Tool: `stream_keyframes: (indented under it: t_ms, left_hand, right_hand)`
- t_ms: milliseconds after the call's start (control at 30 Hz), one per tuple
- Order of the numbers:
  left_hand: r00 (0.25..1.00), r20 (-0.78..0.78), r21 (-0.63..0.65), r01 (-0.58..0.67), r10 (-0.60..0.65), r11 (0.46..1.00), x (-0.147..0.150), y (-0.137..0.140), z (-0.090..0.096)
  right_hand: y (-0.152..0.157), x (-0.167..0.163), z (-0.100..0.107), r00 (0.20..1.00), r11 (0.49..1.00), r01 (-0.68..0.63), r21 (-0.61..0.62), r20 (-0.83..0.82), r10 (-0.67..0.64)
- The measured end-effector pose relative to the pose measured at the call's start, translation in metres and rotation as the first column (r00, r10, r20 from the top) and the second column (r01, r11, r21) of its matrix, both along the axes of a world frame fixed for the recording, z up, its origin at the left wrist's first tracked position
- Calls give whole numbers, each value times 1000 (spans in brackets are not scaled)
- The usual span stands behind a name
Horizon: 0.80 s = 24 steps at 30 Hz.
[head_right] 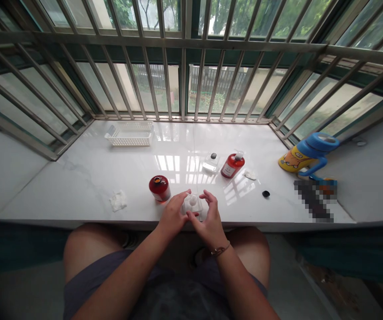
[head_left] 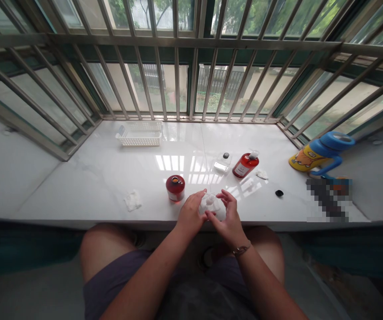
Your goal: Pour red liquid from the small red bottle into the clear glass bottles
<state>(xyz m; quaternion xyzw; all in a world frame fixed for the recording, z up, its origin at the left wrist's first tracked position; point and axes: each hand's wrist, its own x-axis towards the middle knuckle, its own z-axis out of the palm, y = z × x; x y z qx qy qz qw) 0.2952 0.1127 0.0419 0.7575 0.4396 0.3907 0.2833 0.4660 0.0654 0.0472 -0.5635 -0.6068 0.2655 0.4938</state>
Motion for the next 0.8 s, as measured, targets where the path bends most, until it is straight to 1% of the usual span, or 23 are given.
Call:
stream_keyframes:
  t_ms: [33, 133, 167, 233, 300, 367, 433, 467, 567, 600, 733, 800]
  left_hand:
    - [1000, -4, -2, 0, 0, 1000, 0, 0, 0]
    - [1000, -8, -4, -2, 2, 1000, 0, 0, 0]
    - [1000, -8, -4, -3, 3, 1000, 0, 0, 0]
    - [1000, -10, -6, -6, 6, 1000, 0, 0, 0]
    - [1000, -14, -12, -6, 6, 1000, 0, -1, 1]
    - [1000, -15, -18, -3, 3, 1000, 0, -1, 1]
    - [1000, -15, -21, -2, 2, 1000, 0, -1, 1]
    - [1000, -16, -22, -2, 2, 1000, 0, -1, 1]
    - [1000, -28, -27, 3, -4, 1000, -1, -1, 2]
    - [999, -32, -27, 6, -6, 1000, -1, -1, 2]
    - [1000, -28, -17, -1, 1, 1000, 0, -1, 2]
    - [1000, -26, -12, -6, 6, 1000, 0, -1, 1]
  right_hand:
    - [0, -1, -1, 1000, 1000, -1, -6, -16, 1]
    - [1, -3, -2, 995, 995, -97, -24, -11, 96]
    - [1, -3, -2, 994, 994, -107, -15, 4, 107]
    - [1, -3, -3, 997, 997, -73, 9, 18, 73]
    - [0, -2, -4, 998, 998, -57, 0, -13, 57]
    - [-1, -2, -3, 992, 993, -118, -26, -37, 117]
    - [-2, -2, -3, 987, 987, -158, -16, -23, 158]
    - [-2, -2, -2, 990, 990, -141, 8, -11, 141]
    - [0, -3, -2, 1000, 997, -29, 69, -8, 30]
    - [1, -3, -1, 1000, 997, -23, 67, -13, 23]
    - [3, -4, 1, 995, 994, -102, 42, -11, 103]
    - [3, -5, 1, 996, 996, -81, 42, -21, 82]
